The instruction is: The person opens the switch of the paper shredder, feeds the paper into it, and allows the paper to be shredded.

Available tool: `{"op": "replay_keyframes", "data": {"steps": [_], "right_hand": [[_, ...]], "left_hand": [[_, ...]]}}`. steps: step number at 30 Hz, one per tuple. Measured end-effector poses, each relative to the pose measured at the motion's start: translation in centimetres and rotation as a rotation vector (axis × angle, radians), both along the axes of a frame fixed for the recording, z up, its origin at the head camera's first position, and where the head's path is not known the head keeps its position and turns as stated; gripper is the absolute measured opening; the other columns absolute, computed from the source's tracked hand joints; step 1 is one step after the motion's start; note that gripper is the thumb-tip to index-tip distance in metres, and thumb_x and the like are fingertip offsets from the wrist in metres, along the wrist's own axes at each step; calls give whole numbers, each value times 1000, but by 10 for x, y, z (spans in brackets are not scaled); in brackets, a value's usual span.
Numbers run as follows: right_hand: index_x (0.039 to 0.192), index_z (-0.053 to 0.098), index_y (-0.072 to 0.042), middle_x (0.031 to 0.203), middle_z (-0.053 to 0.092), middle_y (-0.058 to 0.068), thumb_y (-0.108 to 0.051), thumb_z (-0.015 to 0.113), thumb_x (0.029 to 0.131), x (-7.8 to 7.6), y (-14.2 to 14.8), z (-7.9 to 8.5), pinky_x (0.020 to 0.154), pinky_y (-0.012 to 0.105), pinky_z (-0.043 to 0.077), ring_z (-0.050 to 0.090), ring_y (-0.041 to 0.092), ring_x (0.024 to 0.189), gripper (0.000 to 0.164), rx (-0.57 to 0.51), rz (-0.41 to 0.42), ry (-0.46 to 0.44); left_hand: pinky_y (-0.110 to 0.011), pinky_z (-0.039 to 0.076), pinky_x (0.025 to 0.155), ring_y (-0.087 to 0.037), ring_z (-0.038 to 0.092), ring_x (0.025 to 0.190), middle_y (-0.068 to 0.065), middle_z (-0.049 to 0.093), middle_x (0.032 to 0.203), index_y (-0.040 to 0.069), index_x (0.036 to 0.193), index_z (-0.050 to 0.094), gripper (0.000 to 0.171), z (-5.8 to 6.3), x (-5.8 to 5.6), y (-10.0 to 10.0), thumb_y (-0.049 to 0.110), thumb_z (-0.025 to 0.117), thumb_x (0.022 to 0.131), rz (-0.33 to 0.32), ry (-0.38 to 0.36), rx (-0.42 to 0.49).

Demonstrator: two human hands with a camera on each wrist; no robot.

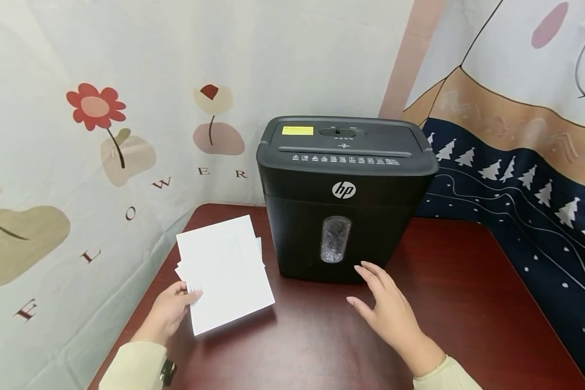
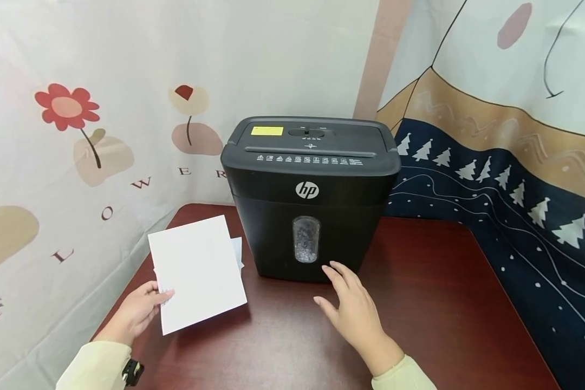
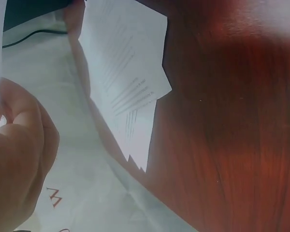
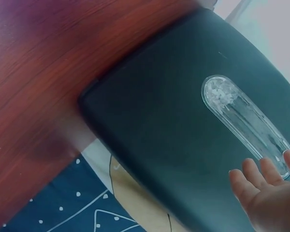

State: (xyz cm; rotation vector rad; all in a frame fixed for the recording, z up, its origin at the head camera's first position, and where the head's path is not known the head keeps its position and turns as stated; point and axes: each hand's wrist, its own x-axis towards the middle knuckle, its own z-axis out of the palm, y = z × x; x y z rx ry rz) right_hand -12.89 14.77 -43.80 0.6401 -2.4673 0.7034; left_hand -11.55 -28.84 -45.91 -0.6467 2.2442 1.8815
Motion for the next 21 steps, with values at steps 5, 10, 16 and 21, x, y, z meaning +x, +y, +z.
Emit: {"op": "replay_keyframes", "data": {"steps": [5,10,16,21], "right_hand": [[129,57,-7,134,53,11,-22,86,72,-1,-3,5,82,43,53,58,28,115,65,-11,8,-37],[131,56,-7,135,52,11,-22,85,74,0,-3,11,83,45,53,57,29,116,65,-22,8,-65],[131,56,-7,135,52,11,-20,85,73,-3,-1,16,85,46,52,55,29,118,66,-36,3,-45],[130,56,-6,133,53,12,-19,86,72,-5,0,19,85,46,51,55,30,118,66,-45,5,-18]], "left_hand": [[-21,44,75,-7,49,81,6,52,84,2,99,47,17,2,8,3,8,61,93,2,7,23],[-20,45,77,-5,52,83,7,54,90,-1,107,46,21,7,9,8,6,61,93,2,43,47],[-21,49,77,-4,57,83,8,58,91,-2,112,47,22,18,8,16,1,59,93,-1,133,122],[-22,50,77,-4,59,85,9,61,92,1,112,50,20,29,8,21,-1,58,93,-29,204,169]]}}
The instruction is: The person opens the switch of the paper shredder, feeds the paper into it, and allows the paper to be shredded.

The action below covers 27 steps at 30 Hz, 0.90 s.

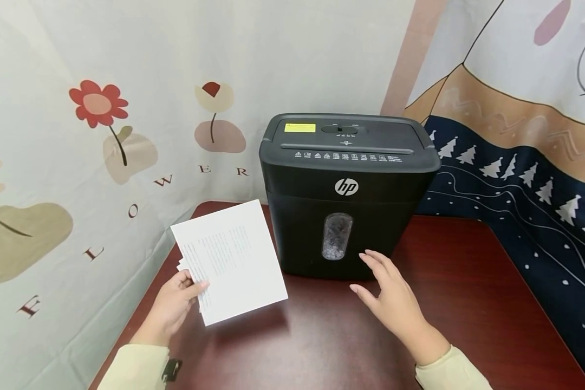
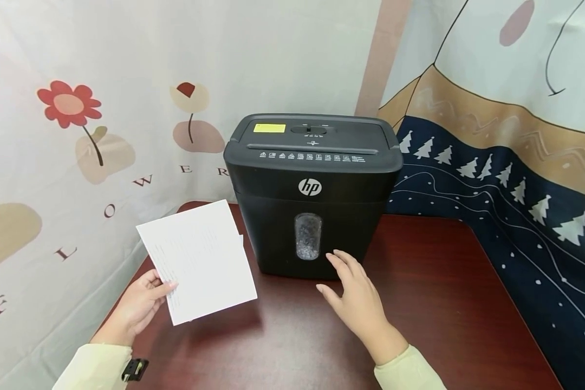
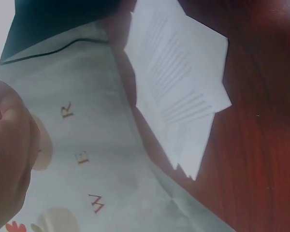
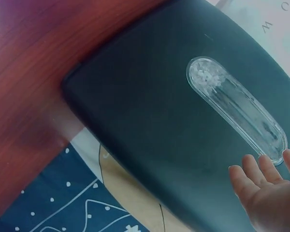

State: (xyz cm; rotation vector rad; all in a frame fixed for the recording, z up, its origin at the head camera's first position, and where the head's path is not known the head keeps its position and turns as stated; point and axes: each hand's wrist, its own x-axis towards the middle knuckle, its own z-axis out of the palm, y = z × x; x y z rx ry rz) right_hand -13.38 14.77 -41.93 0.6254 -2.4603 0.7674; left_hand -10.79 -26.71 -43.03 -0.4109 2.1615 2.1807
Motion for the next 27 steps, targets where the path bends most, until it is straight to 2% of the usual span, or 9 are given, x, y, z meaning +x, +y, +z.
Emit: {"op": "replay_keyframes", "data": {"steps": [5,11,18,22,27], "right_hand": [[130,56,-5,133,53,13,-19,86,72,-2,2,5,86,47,51,54,30,118,66,-14,-10,5],[131,55,-4,133,52,15,-16,85,73,-3,4,16,87,49,50,53,31,119,66,-34,-7,-8],[131,53,-3,132,53,15,-15,84,74,-4,8,28,92,45,47,52,30,121,66,-40,13,-8],[133,52,-3,133,53,17,-14,82,76,-5,10,39,94,48,46,51,31,123,65,-53,29,-57],[137,49,-4,137,50,18,-15,78,81,-6,11,56,97,53,43,48,34,125,64,-85,44,-167]], "left_hand": [[-22,50,76,-5,60,87,9,63,94,3,110,52,19,7,-1,7,-1,58,93,-34,68,29],[-22,51,76,-7,62,89,8,64,97,3,111,51,20,21,-4,19,0,59,93,-77,112,32],[-21,50,75,-7,60,85,5,63,93,4,101,54,15,35,-10,41,-6,58,90,-106,157,63],[-20,49,74,-8,58,83,5,62,90,4,96,53,14,42,-15,54,-7,58,90,-143,182,80],[-20,50,73,-8,60,85,4,63,94,0,98,51,13,50,-21,66,-7,58,90,-195,202,59]]}}
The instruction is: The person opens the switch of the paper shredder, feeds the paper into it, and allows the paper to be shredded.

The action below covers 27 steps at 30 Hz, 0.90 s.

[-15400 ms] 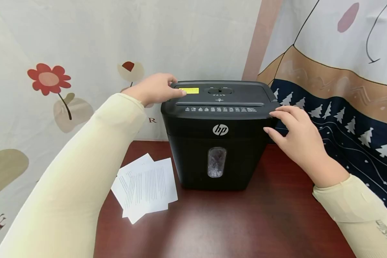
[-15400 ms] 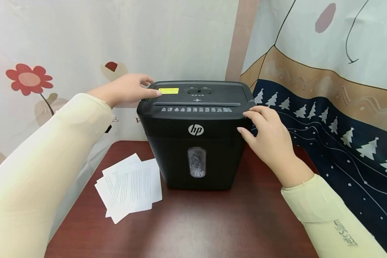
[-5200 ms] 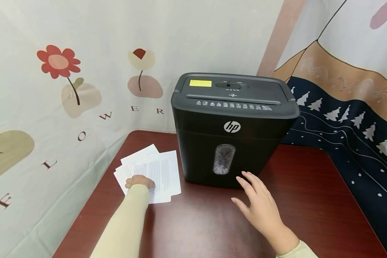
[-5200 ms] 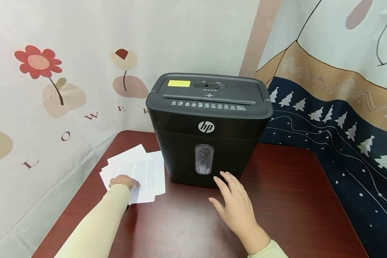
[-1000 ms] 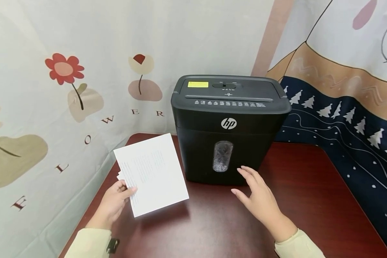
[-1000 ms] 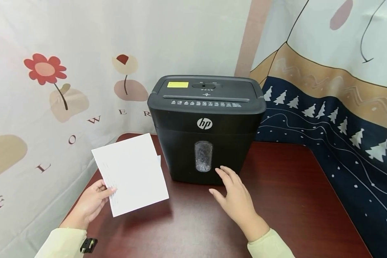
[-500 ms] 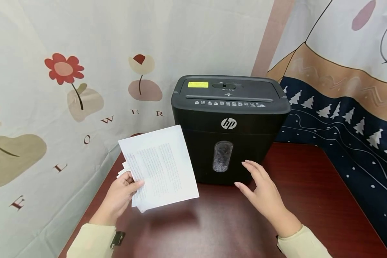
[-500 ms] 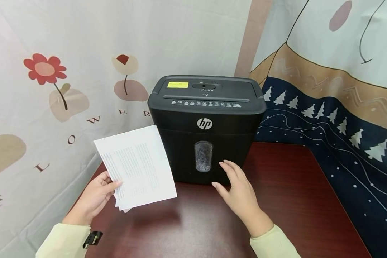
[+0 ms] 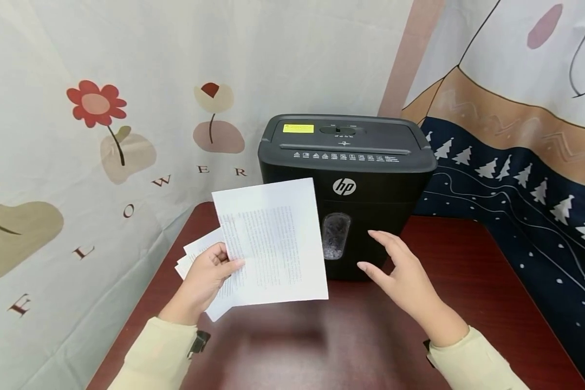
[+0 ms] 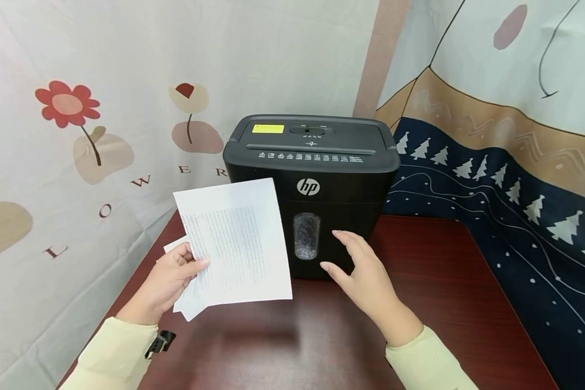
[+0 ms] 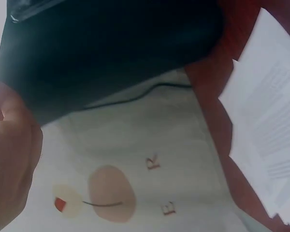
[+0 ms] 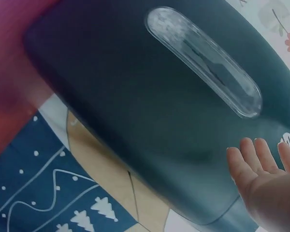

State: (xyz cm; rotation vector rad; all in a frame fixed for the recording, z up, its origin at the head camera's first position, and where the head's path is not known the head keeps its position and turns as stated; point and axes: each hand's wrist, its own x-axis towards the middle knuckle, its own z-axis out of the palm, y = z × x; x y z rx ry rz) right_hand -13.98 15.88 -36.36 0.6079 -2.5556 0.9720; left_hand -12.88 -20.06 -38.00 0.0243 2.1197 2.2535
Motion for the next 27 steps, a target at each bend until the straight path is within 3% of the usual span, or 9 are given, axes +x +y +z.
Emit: {"op": "replay_keyframes", "data": {"steps": [10,18,23,27], "right_hand": [[138,48,-5,132,57,12,-15,72,87,-5,-2,27,99,41,44,54,25,121,56,-133,98,-167],[136,50,-5,127,60,12,-16,69,90,-8,-9,45,96,43,47,58,26,116,51,-176,146,-248],[127,56,-1,114,65,12,-13,69,90,-8,-12,55,87,31,53,65,23,101,41,-216,183,-269],[117,61,0,106,68,11,-15,68,91,-8,-11,61,80,22,53,67,18,91,31,-240,164,-327]], "left_hand": [[-22,51,72,-11,61,85,1,64,95,-4,99,52,13,18,-6,25,-7,59,88,-62,35,-27],[-22,51,73,-10,61,84,-1,63,96,-5,101,52,16,31,-11,42,-9,61,88,-86,46,-65],[-22,51,73,-11,61,83,-2,63,94,-5,99,54,15,38,-13,53,-7,63,87,-87,38,-94],[-24,51,72,-12,60,82,-3,63,94,-4,99,55,16,44,-15,60,-7,64,87,-84,31,-109]]}}
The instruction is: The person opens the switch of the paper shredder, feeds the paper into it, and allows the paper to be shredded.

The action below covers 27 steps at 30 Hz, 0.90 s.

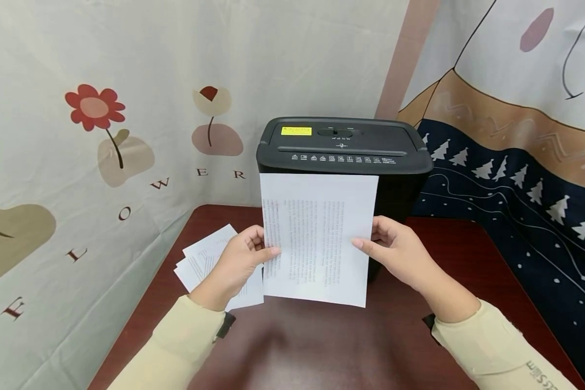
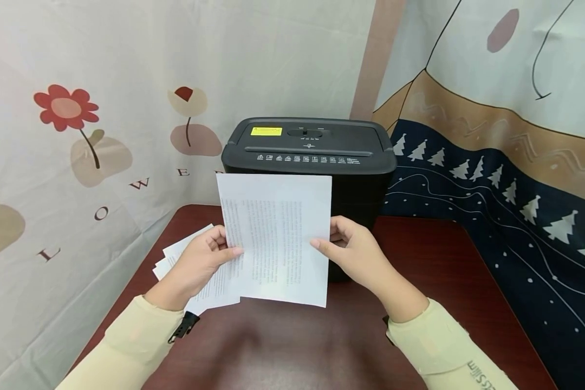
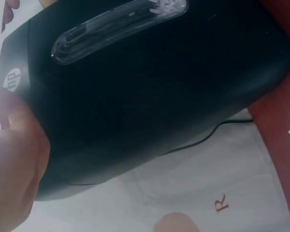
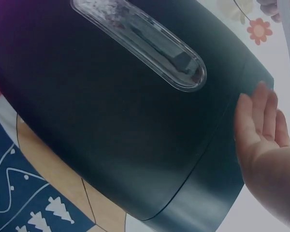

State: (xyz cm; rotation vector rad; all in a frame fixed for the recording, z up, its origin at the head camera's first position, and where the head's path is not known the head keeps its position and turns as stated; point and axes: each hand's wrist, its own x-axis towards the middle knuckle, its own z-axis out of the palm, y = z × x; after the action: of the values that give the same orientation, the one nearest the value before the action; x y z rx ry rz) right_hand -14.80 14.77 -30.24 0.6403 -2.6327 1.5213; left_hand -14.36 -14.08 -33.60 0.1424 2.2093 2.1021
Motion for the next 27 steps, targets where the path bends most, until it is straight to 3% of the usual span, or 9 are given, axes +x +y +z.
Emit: {"op": "replay_keyframes", "data": {"steps": [5,10,19,27], "right_hand": [[117,63,-1,109,70,11,-16,66,92,0,2,8,83,28,53,68,16,90,29,4,-25,-86],[123,61,0,114,68,14,-16,65,93,-1,4,16,88,35,52,68,18,94,34,-5,-32,-112],[125,61,-1,117,68,13,-17,64,94,-3,10,33,84,23,51,67,14,96,35,-9,-32,-133],[126,60,0,117,67,13,-17,63,94,-5,18,54,80,18,51,66,5,92,36,-23,-44,-107]], "left_hand": [[-25,51,73,-13,60,83,-5,63,96,-6,104,54,18,7,-1,5,-6,63,88,-17,21,-19],[-28,52,72,-13,62,83,-7,63,99,-5,106,54,19,15,-3,9,-5,63,89,-21,33,-37],[-27,49,78,-13,61,87,-9,64,102,-4,105,56,17,38,-5,14,0,62,90,-26,58,-98],[-29,47,77,-16,58,83,-7,65,95,0,98,56,10,72,-8,20,6,61,92,-55,105,-190]]}}
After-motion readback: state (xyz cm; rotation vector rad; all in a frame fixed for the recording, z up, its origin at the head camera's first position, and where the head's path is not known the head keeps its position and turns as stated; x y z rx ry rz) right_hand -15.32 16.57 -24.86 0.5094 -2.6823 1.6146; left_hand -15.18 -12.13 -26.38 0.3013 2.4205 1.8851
